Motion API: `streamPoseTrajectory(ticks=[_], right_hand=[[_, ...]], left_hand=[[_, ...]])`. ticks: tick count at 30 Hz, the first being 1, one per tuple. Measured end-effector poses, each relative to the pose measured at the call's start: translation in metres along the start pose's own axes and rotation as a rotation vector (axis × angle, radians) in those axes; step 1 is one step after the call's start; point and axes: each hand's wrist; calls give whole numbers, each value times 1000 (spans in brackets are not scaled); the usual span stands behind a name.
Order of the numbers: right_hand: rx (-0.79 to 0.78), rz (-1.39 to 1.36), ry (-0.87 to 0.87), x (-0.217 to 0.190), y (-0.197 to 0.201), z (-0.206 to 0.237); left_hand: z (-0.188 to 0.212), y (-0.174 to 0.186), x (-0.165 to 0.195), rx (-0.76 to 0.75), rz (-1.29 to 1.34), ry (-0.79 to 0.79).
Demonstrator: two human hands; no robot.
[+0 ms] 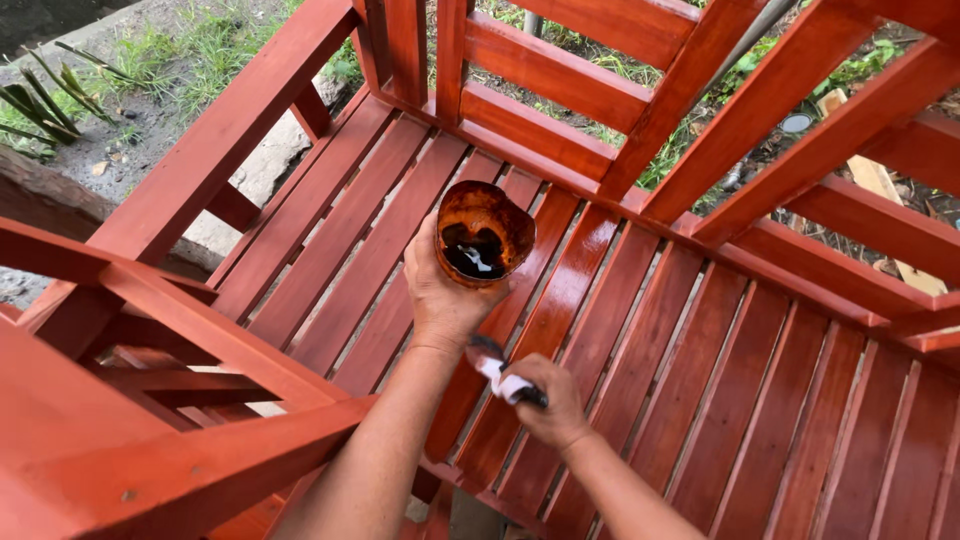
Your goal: The person holds a cut plastic bottle filled with reddish-brown wood stain in one hand and a brush in the other, brushing the stain onto the slats and frame of a red wooden bench. They pause to pour more stain from a can into the bottle, then resume brushing the bench seat and edges.
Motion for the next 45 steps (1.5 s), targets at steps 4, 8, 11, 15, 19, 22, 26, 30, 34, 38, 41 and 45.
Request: streamPoseTrajectory(ticks=[4,8,11,15,19,22,26,30,34,38,41,45], right_hand=[[-114,17,-8,-26,-17,44],[-184,-68,-66,-47,-33,79],[-265,-178,-155,-51,-39,92],[-162,-337,-366,-34,-33,93],[133,-300,-494,3,-13,53],[431,-181,-468,30,11,-3],[568,-213,-603,42,25,-58],[587,-74,-371,32,13,-48],[520,-38,-485,24,10,-30],[537,-271,-779,32,38,-66],[643,-320,-741,43,55,-100],[754,-178,-538,62,61,-137]], left_hand=[[15,19,3,-23,20,3],[21,29,3,-40,20,-6],[22,32,2,-81,4,52],[21,30,3,-64,12,47],[14,23,4,-45,23,69],[9,15,5,-52,25,47],[6,1,7,-44,72,14],[6,-8,8,-36,89,-40],[2,-13,8,-51,14,-9],[-5,-22,9,-46,44,64],[-10,-35,10,-53,47,94],[-21,-48,9,-71,41,110]])
Point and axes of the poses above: each hand's wrist, its own z-axis away from the middle knuckle, its own y-axis out of the back of the hand, x = y × z, and after that the axes turned 5 degrees about z, right-handed
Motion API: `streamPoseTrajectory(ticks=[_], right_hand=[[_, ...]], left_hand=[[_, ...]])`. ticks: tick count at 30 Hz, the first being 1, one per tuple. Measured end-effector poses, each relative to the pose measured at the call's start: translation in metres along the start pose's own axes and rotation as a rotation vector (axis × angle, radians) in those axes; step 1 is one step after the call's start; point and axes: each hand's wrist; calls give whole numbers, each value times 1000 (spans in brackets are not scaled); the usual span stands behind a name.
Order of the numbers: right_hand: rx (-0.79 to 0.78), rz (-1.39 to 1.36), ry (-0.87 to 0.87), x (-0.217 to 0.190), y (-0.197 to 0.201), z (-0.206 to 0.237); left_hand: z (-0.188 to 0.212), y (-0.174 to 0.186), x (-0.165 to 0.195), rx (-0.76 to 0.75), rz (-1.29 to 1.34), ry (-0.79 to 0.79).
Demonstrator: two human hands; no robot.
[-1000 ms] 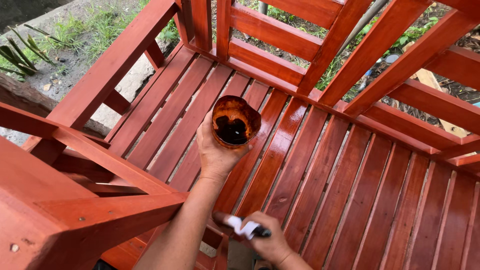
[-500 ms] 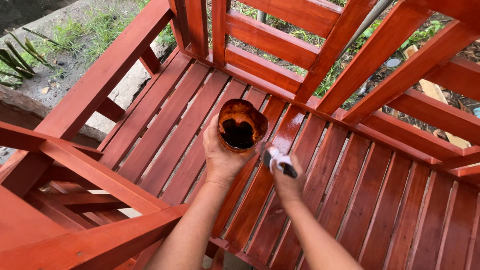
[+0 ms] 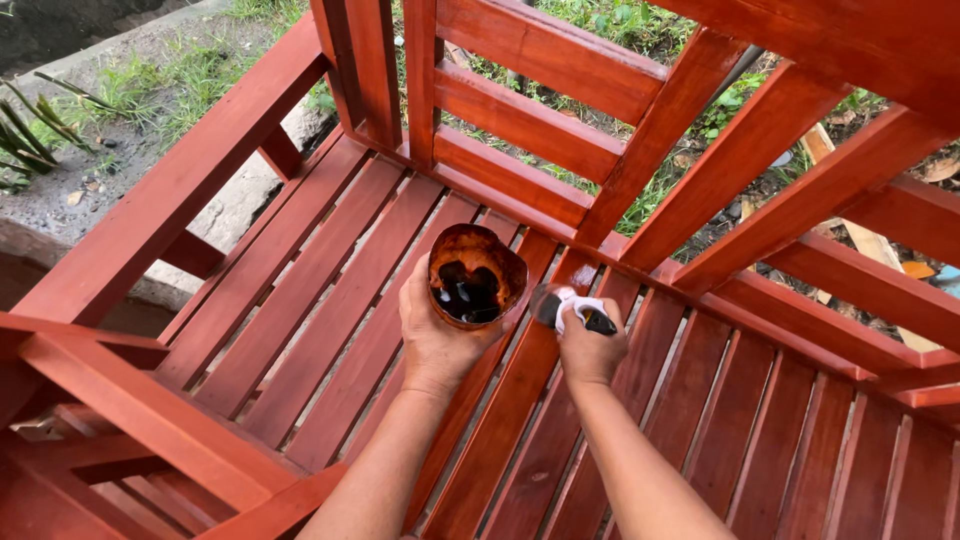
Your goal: The person holds a cut plastic bottle filled with reddish-brown wood stain in one hand and a brush in the other, brushing the stain onto the slats and frame of a red wooden bench. They pause to pour more stain from a can into the bottle, then resume brushing the bench seat and edges.
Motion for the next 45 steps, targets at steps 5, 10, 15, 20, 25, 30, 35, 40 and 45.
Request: streamPoseTrajectory(ticks=[5,10,15,20,25,30,35,40,45], right_hand=[[105,138,301,11,-20,-32],[123,159,461,18,-45,-66],[56,153,462,15,-60,-81],[41,256,372,7,-45,-59],[-114,242,156,8,-20,6],[-156,118,192,13,4,74],[-173,118,168,25,25,145],[-210,116,106,30,45,213],[-254,102,91,32,60,263]], left_hand=[[-12,-11,-5,4,-22,38],[-18,-15,-18,46,-43,-10],[-14,-13,-28,67,-23,16],[-8,-8,-25,60,16,12],[4,6,-15,32,17,-41],[24,25,1,-4,29,-59],[50,51,9,-45,42,-113],[77,76,15,-95,38,-97],[94,90,18,-114,76,-67]])
Point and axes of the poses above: each hand's wrist, its own z-axis away from the middle knuckle, its own y-axis out of the back of the hand, x = y × z, and after that the axes turned 5 degrees about z, right-handed
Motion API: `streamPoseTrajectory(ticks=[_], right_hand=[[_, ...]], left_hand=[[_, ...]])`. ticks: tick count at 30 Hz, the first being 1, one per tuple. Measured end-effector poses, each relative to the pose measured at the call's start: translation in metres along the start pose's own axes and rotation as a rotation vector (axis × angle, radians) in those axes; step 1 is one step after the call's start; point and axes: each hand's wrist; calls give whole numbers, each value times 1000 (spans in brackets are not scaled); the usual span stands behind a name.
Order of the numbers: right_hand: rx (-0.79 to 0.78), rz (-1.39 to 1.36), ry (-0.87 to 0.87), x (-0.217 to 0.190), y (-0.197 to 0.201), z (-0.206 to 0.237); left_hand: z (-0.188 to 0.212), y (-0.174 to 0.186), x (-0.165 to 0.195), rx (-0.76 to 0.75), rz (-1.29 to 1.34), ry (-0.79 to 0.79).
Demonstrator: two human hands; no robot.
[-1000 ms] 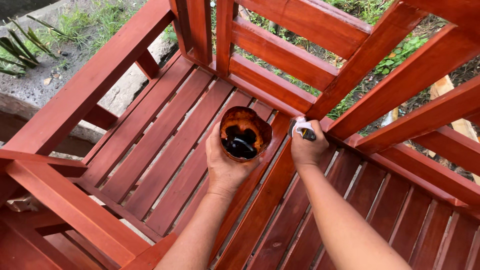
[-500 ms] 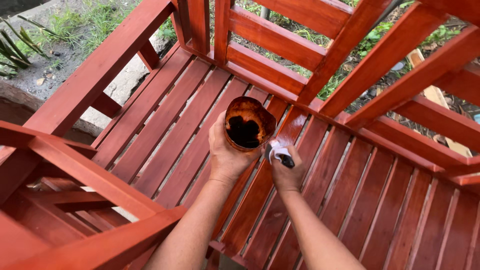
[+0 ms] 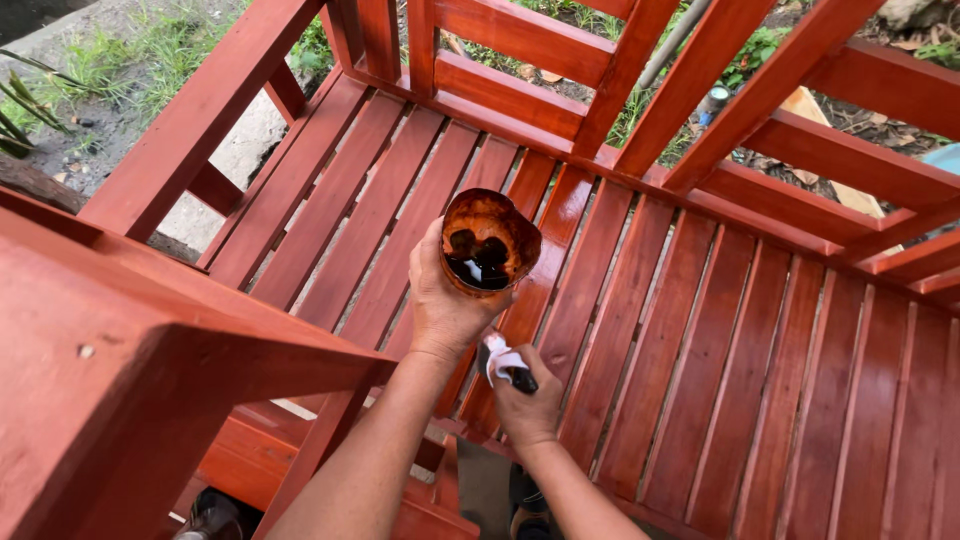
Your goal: The person holds a cut plastic bottle filled with reddish-brown wood stain in one hand and a brush in the other, brushing the stain onto the slats and frame of a red wooden bench. They pause to pour more stain from a can into the bottle, then resume brushing the bench seat and edges.
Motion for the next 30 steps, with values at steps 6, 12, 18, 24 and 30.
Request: streamPoseTrajectory(ticks=[6,12,18,24,30], right_hand=[[-64,125,-92,-4,1,41],[-131,160,-38,-8,2,58],[-184,223,-147,-15,1,63],[-190,-162,-585,-9,17,46],[248,117,-141,6,55,5]], left_hand=[[14,11,0,0,-10,-16],[25,21,-3,-86,-37,-23],[32,21,-8,-101,-34,-105],[37,27,-11,-125,-18,-89],[23,23,-9,-110,-15,-54]])
Point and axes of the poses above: each hand's wrist, its own z-axis away from the middle knuckle, its own y-axis out of the back of the hand, x = y × z, and after that the axes turned 5 degrees about z, right-handed
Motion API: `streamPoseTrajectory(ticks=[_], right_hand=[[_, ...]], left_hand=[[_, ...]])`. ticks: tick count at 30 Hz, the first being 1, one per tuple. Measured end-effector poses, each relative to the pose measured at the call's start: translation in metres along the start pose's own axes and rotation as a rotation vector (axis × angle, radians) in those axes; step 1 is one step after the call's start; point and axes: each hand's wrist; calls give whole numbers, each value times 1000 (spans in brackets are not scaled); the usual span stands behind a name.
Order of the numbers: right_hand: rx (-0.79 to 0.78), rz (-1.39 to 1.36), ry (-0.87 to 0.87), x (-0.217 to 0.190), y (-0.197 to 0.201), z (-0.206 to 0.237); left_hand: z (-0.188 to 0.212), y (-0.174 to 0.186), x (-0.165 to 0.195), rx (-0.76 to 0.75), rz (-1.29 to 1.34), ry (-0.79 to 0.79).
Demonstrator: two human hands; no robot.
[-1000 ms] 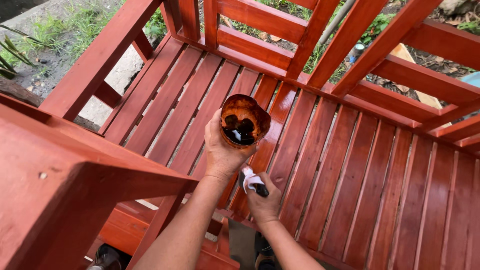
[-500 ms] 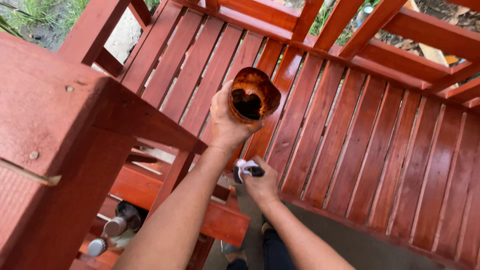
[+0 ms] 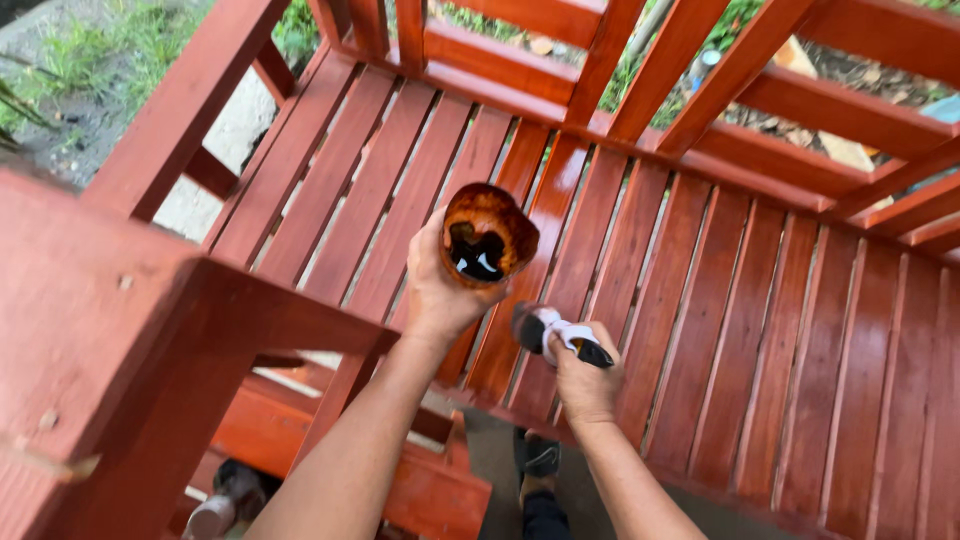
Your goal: The person holds a cut plastic bottle filled with reddish-brown wood stain in one hand and a brush in the other, brushing the stain onto the slats and frame of a red wooden bench. They pause to pour more stain from a can into the bottle, then resume brushing the bench seat and edges.
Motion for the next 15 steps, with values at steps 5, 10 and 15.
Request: streamPoseTrajectory(ticks=[5,10,15], right_hand=[[199,-48,262,0,-8,-70],[213,-126,342,-3,-23,-139],[172,-216,308,-5,-46,-211]], left_hand=[[-22,-19,1,11,35,4],[-55,-49,1,3,57,27],[-94,-82,-7,-6,25,99]])
Point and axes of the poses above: each hand's wrist, its own z-axis away from the middle knuckle, its own y-axis out of the back of the hand, x = y × z, and after that the axes turned 5 degrees about z, right-handed
